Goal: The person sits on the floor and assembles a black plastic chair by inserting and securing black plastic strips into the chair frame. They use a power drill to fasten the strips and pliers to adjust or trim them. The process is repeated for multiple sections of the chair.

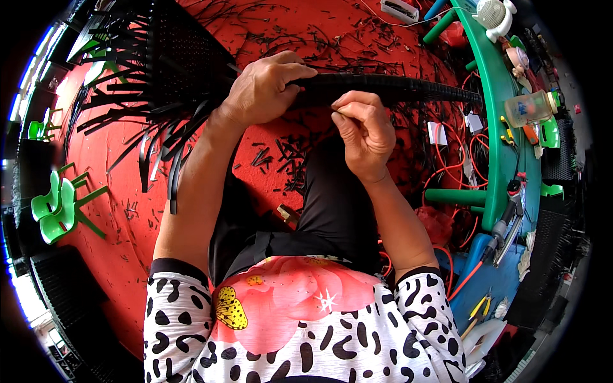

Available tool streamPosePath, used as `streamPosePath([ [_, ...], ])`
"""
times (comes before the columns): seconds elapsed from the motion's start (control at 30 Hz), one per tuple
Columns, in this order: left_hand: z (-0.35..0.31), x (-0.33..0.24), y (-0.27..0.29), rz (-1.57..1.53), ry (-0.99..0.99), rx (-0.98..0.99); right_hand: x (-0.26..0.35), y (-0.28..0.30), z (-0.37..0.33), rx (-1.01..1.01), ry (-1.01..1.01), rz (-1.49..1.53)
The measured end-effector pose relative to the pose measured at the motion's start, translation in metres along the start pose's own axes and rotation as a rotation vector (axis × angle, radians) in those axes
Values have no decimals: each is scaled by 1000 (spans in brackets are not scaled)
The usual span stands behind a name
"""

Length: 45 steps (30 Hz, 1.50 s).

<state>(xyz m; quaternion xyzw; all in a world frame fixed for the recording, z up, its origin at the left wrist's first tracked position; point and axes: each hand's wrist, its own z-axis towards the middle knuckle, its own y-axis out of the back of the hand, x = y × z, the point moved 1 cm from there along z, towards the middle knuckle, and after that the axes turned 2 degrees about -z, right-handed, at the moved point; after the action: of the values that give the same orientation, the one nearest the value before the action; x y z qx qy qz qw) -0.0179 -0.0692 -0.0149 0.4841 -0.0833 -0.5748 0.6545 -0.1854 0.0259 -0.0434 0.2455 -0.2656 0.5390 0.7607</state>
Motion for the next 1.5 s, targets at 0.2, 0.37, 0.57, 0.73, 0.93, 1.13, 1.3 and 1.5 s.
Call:
streamPosePath([
  [0.2,-3,-2,-1,-30,27,31,2,-11,-20,248,-588,435],
  [0.37,-6,-7,-2,-55,15,44,-18,-27,-19,107,-1288,1042],
  [0.57,-10,-13,-2,-96,108,93,-17,-45,-24,80,-1091,701],
  [0.73,-12,-10,-5,-46,-4,43,-31,-25,-37,222,-629,-73],
  [0.93,-16,-13,-5,-22,17,36,-7,-20,-22,262,-777,205],
  [1.13,-24,-21,-8,-5,35,-22,16,-23,-5,221,-1020,416],
  [1.3,-26,-23,-11,-9,83,-84,18,-20,12,239,-1099,433],
  [1.5,-22,-20,-17,46,82,-159,15,-19,31,347,-1116,339],
])
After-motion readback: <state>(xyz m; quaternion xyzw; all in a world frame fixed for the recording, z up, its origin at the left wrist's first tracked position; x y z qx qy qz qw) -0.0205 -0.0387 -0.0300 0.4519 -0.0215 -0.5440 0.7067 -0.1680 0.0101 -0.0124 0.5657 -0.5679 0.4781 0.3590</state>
